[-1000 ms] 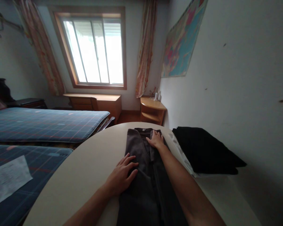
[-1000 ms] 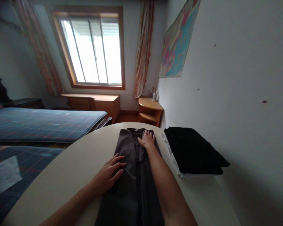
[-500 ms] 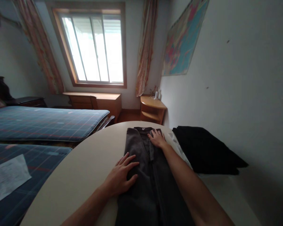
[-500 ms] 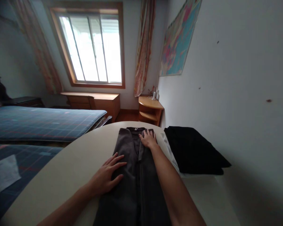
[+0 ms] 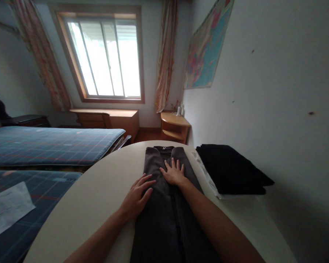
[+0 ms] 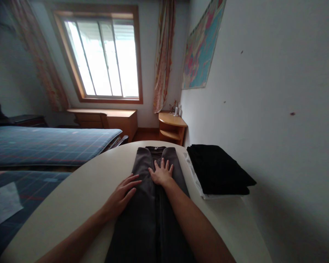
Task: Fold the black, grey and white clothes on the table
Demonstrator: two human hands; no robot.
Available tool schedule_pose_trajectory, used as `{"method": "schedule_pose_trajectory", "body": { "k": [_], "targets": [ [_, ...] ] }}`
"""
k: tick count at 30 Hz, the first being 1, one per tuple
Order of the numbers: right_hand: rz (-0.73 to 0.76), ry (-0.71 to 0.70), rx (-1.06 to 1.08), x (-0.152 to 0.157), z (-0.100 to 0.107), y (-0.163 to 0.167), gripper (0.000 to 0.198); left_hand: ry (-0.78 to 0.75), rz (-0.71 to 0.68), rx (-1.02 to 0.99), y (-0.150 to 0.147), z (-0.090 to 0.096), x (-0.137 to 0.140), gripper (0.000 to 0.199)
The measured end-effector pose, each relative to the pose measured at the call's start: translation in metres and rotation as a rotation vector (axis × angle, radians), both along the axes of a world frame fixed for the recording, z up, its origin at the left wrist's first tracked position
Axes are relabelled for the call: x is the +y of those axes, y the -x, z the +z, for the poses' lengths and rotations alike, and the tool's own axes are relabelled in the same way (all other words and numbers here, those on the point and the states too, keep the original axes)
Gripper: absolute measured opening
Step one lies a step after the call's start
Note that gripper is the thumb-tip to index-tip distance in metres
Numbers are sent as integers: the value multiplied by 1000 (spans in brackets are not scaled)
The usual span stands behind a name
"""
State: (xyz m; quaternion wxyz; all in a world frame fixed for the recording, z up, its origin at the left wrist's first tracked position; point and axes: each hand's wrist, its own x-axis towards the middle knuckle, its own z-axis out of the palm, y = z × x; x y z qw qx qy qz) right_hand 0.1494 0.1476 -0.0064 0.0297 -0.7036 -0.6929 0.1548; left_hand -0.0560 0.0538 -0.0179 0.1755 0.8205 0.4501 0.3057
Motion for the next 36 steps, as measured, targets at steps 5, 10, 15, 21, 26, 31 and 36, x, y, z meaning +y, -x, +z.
{"method": "schedule_pose_trajectory", "body": {
  "k": [5, 10, 15, 21, 26, 31, 36],
  "targets": [
    [-50, -28, 2, 32, -2, -7, 76, -62, 46, -48, -1, 4, -3, 39],
    [-126, -98, 10, 56, -3, -13, 73, -99, 8, 90, -3, 5, -8, 45],
    [-50, -189, 129, 58, -1, -22, 73, -45, -29, 215, -2, -1, -8, 54],
    [115, -218, 163, 8, 3, -42, 60, -59, -54, 237, -1, 0, -8, 53],
    [406, -300, 110, -63, 6, -55, 46, -109, -221, 306, -14, 17, -32, 48],
    [496, -352, -54, -100, 17, -60, 40, -89, -507, 312, -35, 31, -73, 52],
    [463, -433, -249, -100, 22, -56, 23, -131, -583, 327, -42, 35, -87, 43]
  ]
}}
